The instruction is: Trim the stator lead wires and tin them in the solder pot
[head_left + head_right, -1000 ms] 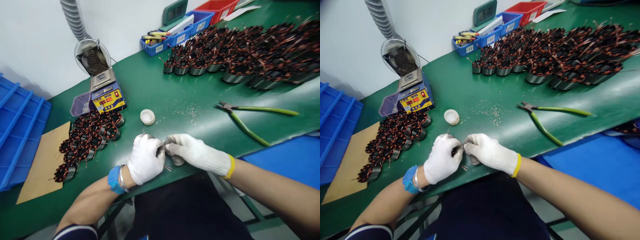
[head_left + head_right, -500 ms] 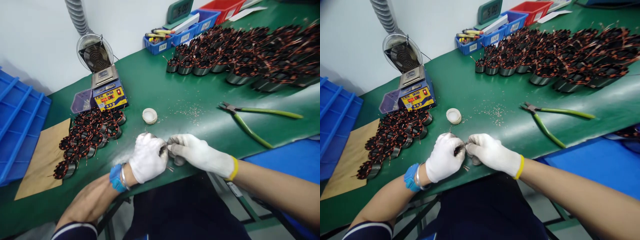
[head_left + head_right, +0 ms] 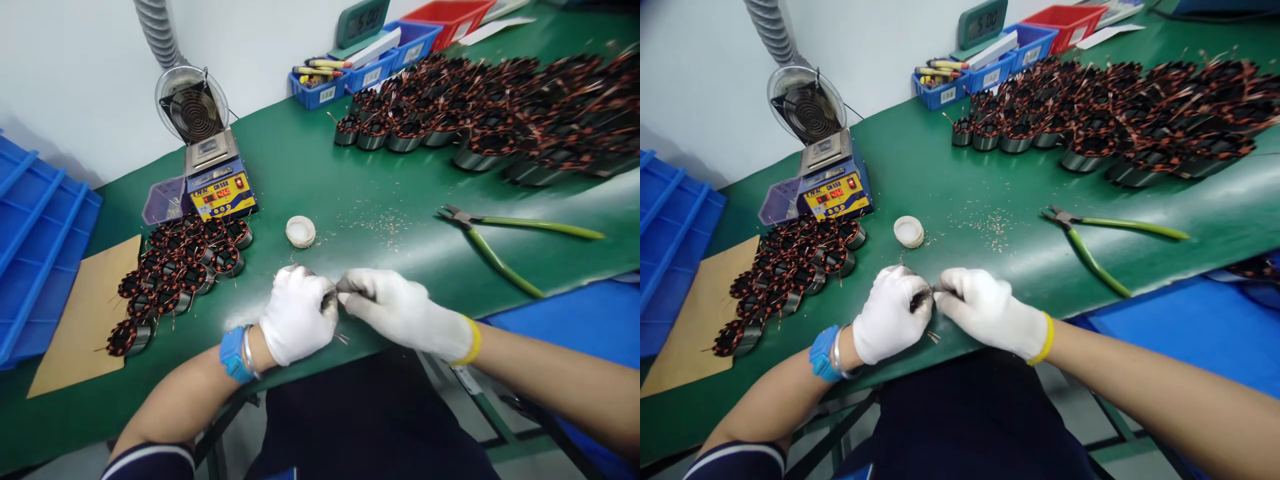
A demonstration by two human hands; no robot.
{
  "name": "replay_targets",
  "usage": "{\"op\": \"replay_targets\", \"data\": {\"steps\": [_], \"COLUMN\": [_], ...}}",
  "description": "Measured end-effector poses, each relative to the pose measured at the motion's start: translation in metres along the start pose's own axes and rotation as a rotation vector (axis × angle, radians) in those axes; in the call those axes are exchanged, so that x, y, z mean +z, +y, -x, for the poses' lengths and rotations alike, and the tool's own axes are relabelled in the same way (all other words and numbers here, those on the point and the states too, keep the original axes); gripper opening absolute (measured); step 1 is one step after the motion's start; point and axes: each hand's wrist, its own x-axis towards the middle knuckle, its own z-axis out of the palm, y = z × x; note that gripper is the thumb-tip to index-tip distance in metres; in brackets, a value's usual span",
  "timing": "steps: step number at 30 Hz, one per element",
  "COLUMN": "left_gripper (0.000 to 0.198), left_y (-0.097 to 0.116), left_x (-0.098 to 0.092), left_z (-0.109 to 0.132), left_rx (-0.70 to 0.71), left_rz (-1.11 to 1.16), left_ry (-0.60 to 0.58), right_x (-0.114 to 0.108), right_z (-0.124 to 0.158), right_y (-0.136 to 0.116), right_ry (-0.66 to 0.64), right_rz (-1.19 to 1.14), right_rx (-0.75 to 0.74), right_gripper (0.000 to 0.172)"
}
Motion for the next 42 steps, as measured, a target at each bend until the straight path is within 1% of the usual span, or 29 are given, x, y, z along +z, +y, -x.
{"op": "replay_targets", "data": {"steps": [1, 2, 3, 4, 5, 7, 8, 9, 10, 11, 13, 15, 16, 17, 19, 22, 23, 24, 25, 27, 29, 30, 31, 32, 33, 36, 38, 40, 42], "left_gripper": [0.013, 0.013, 0.013, 0.014, 0.014, 0.014, 0.014, 0.014, 0.015, 0.015, 0.016, 0.016, 0.016, 0.016, 0.017, 0.019, 0.019, 0.019, 0.018, 0.016, 0.015, 0.015, 0.015, 0.015, 0.015, 0.016, 0.015, 0.013, 0.012], "left_y": [0.000, 0.001, 0.001, 0.001, 0.002, 0.001, 0.001, 0.001, 0.000, 0.000, 0.000, 0.000, 0.000, 0.001, 0.002, 0.002, 0.001, 0.001, 0.000, -0.001, -0.001, 0.000, 0.000, 0.001, 0.001, 0.002, 0.003, 0.003, 0.002], "left_x": [-0.001, -0.001, -0.002, -0.002, -0.002, -0.001, -0.001, 0.000, 0.000, 0.001, 0.001, 0.000, 0.000, -0.001, -0.002, -0.001, 0.000, 0.000, 0.001, 0.002, 0.002, 0.001, 0.001, 0.000, -0.001, -0.002, -0.002, 0.001, 0.004], "left_z": [0.000, -0.001, -0.001, -0.002, -0.002, -0.002, -0.002, -0.002, -0.002, -0.001, -0.001, -0.001, -0.001, -0.001, -0.001, -0.002, -0.002, -0.002, -0.002, -0.002, -0.002, -0.002, -0.002, -0.002, -0.002, -0.003, -0.003, -0.004, -0.004], "left_rx": [0.000, 0.003, 0.004, 0.006, 0.006, 0.010, 0.014, 0.017, 0.020, 0.020, 0.019, 0.023, 0.024, 0.024, 0.028, 0.040, 0.048, 0.053, 0.054, 0.060, 0.059, 0.059, 0.060, 0.058, 0.057, 0.065, 0.072, 0.072, 0.045], "left_rz": [-0.002, -0.002, -0.002, -0.002, -0.003, -0.007, -0.010, -0.014, -0.018, -0.023, -0.029, -0.027, -0.024, -0.020, -0.012, -0.011, -0.014, -0.018, -0.021, -0.021, -0.021, -0.021, -0.021, -0.023, -0.028, -0.053, -0.065, -0.067, -0.072], "left_ry": [-0.006, -0.012, -0.018, -0.022, -0.025, -0.032, -0.032, -0.030, -0.025, -0.022, -0.022, -0.030, -0.035, -0.041, -0.045, -0.027, -0.018, -0.009, -0.003, -0.003, -0.009, -0.014, -0.021, -0.027, -0.035, -0.037, -0.030, -0.033, -0.032], "right_x": [0.003, 0.005, 0.006, 0.006, 0.005, 0.000, -0.002, -0.004, -0.005, -0.005, -0.001, 0.003, 0.004, 0.005, 0.004, -0.002, -0.003, -0.003, -0.003, -0.002, -0.001, -0.001, -0.002, -0.003, -0.004, -0.005, -0.004, -0.006, -0.014], "right_z": [0.000, 0.000, 0.001, 0.003, 0.005, 0.008, 0.009, 0.009, 0.009, 0.008, 0.006, 0.004, 0.004, 0.004, 0.006, 0.009, 0.009, 0.008, 0.007, 0.005, 0.003, 0.003, 0.003, 0.004, 0.005, 0.009, 0.010, 0.009, 0.008], "right_y": [-0.003, -0.005, -0.004, -0.002, 0.002, 0.009, 0.012, 0.013, 0.013, 0.011, 0.005, 0.000, -0.001, 0.000, 0.005, 0.012, 0.012, 0.012, 0.010, 0.005, 0.002, 0.003, 0.004, 0.007, 0.009, 0.014, 0.011, 0.006, 0.005], "right_ry": [-0.074, -0.132, -0.145, -0.102, -0.024, 0.117, 0.144, 0.142, 0.122, 0.098, 0.005, -0.127, -0.183, -0.194, -0.084, 0.115, 0.133, 0.125, 0.119, 0.034, -0.141, -0.232, -0.281, -0.269, -0.196, 0.088, 0.147, 0.125, 0.104], "right_rz": [-0.173, -0.294, -0.328, -0.263, -0.123, 0.213, 0.336, 0.401, 0.404, 0.349, 0.060, -0.270, -0.368, -0.382, -0.167, 0.316, 0.413, 0.458, 0.449, 0.255, -0.095, -0.244, -0.318, -0.292, -0.175, 0.363, 0.583, 0.698, 0.791], "right_rx": [0.155, 0.253, 0.284, 0.238, 0.127, -0.202, -0.356, -0.459, -0.484, -0.414, -0.091, 0.211, 0.286, 0.297, 0.151, -0.273, -0.394, -0.458, -0.444, -0.238, 0.034, 0.124, 0.156, 0.128, 0.049, -0.343, -0.539, -0.613, -0.557], "right_gripper": [0.023, 0.024, 0.023, 0.021, 0.019, 0.019, 0.022, 0.023, 0.024, 0.022, 0.017, 0.021, 0.024, 0.025, 0.022, 0.021, 0.025, 0.029, 0.030, 0.029, 0.030, 0.030, 0.029, 0.027, 0.025, 0.021, 0.020, 0.019, 0.020]}}
